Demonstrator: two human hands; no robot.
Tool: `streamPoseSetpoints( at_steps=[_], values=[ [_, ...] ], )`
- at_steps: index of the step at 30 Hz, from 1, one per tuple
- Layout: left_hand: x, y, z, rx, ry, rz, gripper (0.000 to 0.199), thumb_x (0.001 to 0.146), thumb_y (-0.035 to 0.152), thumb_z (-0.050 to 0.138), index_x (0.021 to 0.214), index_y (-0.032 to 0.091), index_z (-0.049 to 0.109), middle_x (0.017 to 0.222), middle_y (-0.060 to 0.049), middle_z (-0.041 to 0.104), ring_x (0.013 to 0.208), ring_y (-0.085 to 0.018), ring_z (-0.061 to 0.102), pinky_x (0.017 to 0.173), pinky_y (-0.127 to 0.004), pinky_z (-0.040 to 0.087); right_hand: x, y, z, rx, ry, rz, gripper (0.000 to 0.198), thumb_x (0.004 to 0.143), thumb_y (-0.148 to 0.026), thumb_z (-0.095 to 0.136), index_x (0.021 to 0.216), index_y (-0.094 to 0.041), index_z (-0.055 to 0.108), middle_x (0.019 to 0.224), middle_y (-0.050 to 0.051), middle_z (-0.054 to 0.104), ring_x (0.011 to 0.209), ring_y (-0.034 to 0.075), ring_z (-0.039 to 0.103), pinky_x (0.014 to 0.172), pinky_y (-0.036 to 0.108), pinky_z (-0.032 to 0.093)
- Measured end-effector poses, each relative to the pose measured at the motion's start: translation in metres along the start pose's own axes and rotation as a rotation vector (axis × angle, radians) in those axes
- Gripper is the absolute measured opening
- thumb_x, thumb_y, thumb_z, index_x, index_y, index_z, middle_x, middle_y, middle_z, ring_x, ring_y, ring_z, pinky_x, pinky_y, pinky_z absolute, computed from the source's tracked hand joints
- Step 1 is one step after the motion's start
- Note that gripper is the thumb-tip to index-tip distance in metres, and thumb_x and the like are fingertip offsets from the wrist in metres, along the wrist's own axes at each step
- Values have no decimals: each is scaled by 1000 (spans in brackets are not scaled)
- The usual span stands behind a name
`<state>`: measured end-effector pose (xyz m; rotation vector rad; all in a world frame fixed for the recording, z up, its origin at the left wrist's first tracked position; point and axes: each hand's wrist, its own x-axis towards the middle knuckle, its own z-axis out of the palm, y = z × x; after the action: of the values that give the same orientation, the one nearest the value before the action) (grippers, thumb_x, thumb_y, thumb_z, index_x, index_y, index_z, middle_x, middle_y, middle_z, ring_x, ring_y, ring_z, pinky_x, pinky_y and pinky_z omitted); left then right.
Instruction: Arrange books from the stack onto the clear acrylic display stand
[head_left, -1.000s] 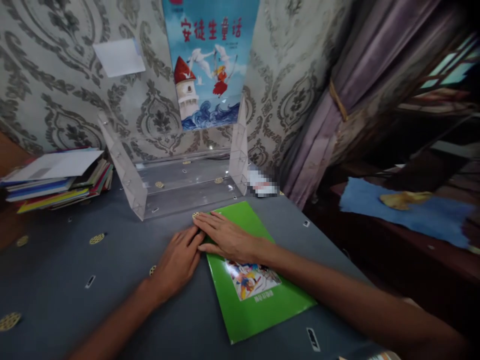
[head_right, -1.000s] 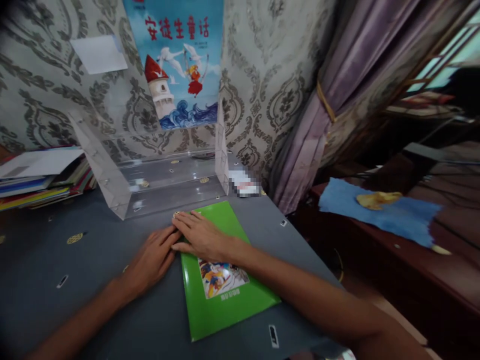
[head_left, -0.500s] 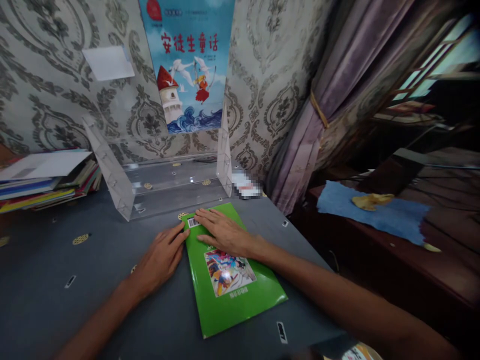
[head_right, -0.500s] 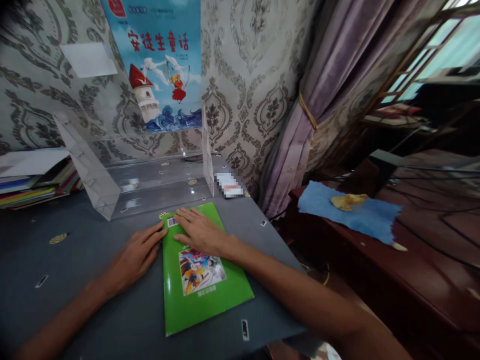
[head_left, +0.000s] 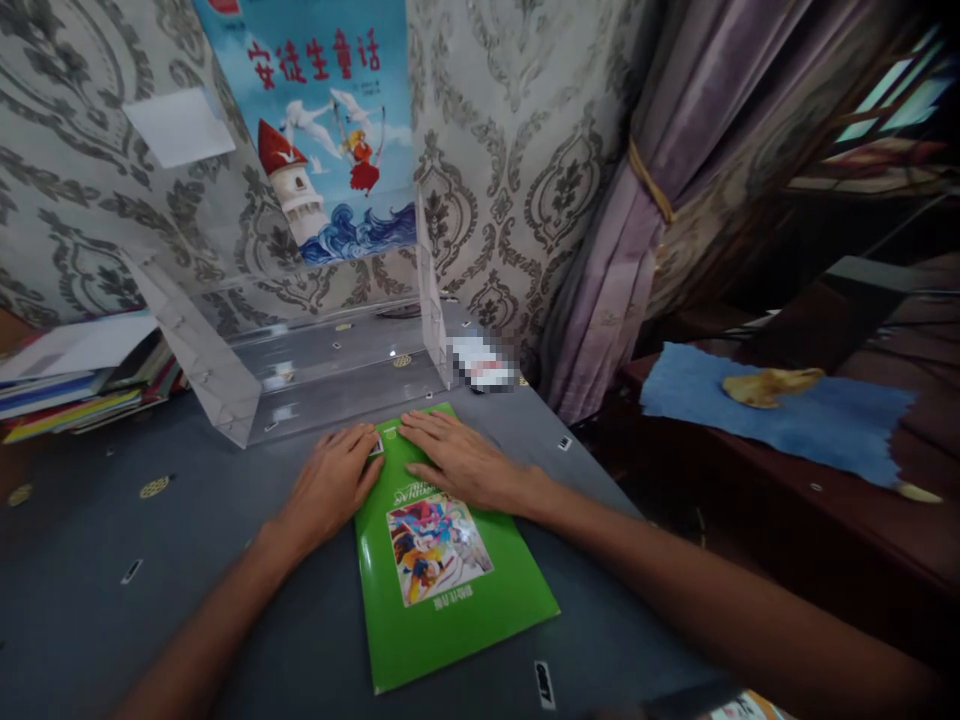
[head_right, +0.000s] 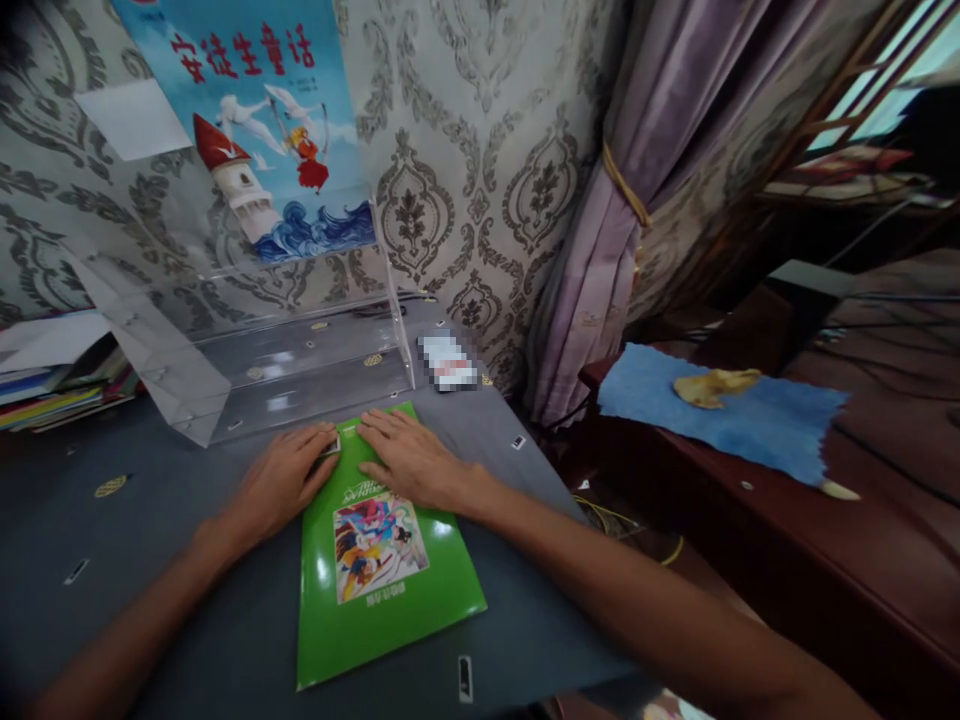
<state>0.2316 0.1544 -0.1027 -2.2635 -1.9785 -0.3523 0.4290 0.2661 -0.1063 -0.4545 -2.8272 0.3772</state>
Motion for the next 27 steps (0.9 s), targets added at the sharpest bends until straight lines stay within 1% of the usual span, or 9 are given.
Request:
streamPoseSetpoints(
  at_steps=[2, 4, 7, 10, 15, 20, 22, 24, 27],
  values=[
    [10, 11, -7, 79, -27, -28, 26, 100, 31, 40, 97, 18, 63, 100, -11, 70, 96, -27, 65, 90, -45, 49, -1, 0, -1, 4, 2, -1, 49, 98, -34, 55, 139, -8, 52, 150, 18, 49, 143, 28, 41, 121, 46, 32],
    [21, 24, -10, 176, -38, -53, 24, 100, 30, 41, 94, 19, 63, 89, -10, 68, 86, -26, 65, 87, -45, 49, -2, -2, -2, 8, 12, 5, 50, 97, -33, 56, 139, -7, 52, 150, 19, 49, 143, 28, 41, 121, 46, 32],
    [38, 41, -9, 247, -60, -69, 19, 98, 26, 45, 100, 20, 63, 91, -10, 67, 85, -26, 64, 84, -43, 48, -6, -3, -3, 10, 65, 63, 46, 97, -27, 54, 136, -5, 54, 146, 21, 53, 141, 29, 44, 119, 49, 34],
    [48, 49, -4, 201, -87, -83, 20, 98, 20, 43, 95, 19, 63, 95, -11, 65, 90, -27, 62, 79, -40, 48, -10, 0, -2, 27, 123, 111, 40, 96, -21, 52, 131, -4, 58, 141, 22, 57, 138, 29, 47, 118, 50, 35],
    [49, 45, 2, 205, -24, -39, 26, 101, 22, 39, 88, 19, 61, 89, -8, 62, 89, -25, 59, 77, -36, 48, -13, 10, 1, 94, 201, 75, 38, 94, -21, 52, 130, -11, 60, 140, 17, 60, 135, 27, 51, 116, 49, 39],
    [47, 38, 5, 256, 65, 48, 30, 103, 34, 40, 121, 20, 60, 94, -7, 61, 87, -24, 59, 75, -37, 47, -11, 17, -3, 34, 240, 78, 32, 95, -19, 50, 121, -9, 65, 130, 19, 66, 127, 29, 58, 114, 50, 41],
    [47, 37, 7, 250, 60, 66, 31, 103, 33, 41, 125, 21, 59, 94, -7, 61, 86, -24, 59, 75, -37, 46, -10, 21, -4, 33, 264, 85, 29, 94, -18, 51, 117, -11, 67, 125, 17, 69, 122, 29, 61, 113, 51, 40],
    [49, 37, 7, 231, 48, 70, 29, 102, 31, 42, 122, 20, 61, 96, -7, 61, 87, -24, 59, 76, -38, 46, -9, 28, -5, 91, 291, 95, 26, 93, -17, 53, 112, -15, 70, 119, 14, 72, 115, 27, 65, 110, 51, 42],
    [52, 39, 7, 186, 23, 76, 27, 102, 27, 42, 117, 17, 62, 102, -9, 63, 92, -25, 59, 81, -39, 47, -6, 44, -6, 317, 330, 134, 27, 93, -18, 52, 111, -19, 71, 110, 9, 75, 103, 24, 69, 98, 45, 51]
  ],
)
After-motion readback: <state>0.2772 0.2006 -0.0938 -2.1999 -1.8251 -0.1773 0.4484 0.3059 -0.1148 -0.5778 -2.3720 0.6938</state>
